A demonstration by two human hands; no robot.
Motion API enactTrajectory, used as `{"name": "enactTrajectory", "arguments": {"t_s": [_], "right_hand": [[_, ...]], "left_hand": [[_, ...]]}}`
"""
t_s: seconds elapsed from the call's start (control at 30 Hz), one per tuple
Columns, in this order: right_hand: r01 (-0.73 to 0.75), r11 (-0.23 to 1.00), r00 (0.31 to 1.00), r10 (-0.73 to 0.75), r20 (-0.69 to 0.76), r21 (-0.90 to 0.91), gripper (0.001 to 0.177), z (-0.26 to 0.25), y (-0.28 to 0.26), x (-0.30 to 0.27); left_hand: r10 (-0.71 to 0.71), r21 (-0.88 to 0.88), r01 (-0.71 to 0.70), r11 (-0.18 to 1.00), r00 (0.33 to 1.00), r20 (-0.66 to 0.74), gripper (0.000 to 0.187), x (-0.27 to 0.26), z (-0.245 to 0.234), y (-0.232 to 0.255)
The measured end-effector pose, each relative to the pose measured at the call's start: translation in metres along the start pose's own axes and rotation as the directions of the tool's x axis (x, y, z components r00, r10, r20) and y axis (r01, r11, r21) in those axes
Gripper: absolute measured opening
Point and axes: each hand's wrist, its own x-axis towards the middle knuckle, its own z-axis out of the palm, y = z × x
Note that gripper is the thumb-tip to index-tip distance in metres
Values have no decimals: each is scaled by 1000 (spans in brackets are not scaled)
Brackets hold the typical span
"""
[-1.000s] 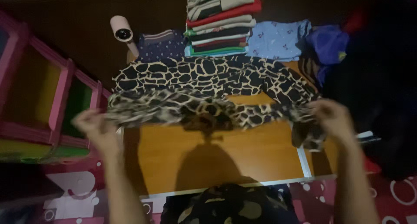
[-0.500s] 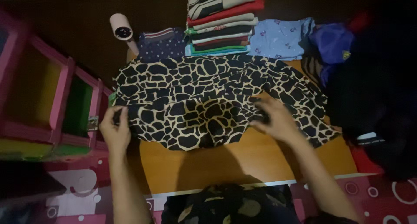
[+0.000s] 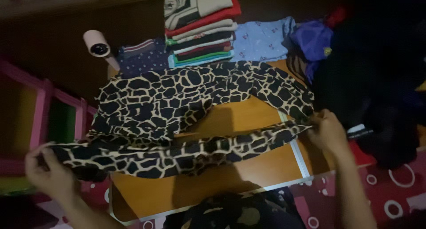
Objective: The person folds several pieces of clothing on a wooden table, including a light blue patterned shirt, a black and beige patterned top, and two dark-colored shirts. Each item is smoothed, folded in half or quarters, and placed into a growing stack on the table.
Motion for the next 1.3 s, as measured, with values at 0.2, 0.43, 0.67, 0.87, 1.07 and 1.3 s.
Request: {"name": "enactTrajectory", "arguments": {"t_s": [0.2,0.43,0.67,0.87,1.07,1.3], "right_hand": [[-405,288,882,372,288,868,6,0,45,17],[-609,633,782,580,228,478,28,18,-10,29],[-406,872,910,412,37,275,46,46,-34,38],[-303,919,917,353,-185,252,51,72,-28,45],[-382,622,889,450,87,683,30,86,-7,45],[-539,133,789,426,443,832,9,24,-22,32]], "left_hand": [[52,89,-54,995,998,28,10,38,27,-7],[-89,140,73,987,989,115,8,38,75,21],[-125,285,-9,959,885,449,27,16,123,74],[119,435,-490,755,755,644,48,-13,170,112],[-15,253,-376,892,534,845,33,-49,210,118],[-152,410,-411,814,530,834,63,-42,218,102]]}}
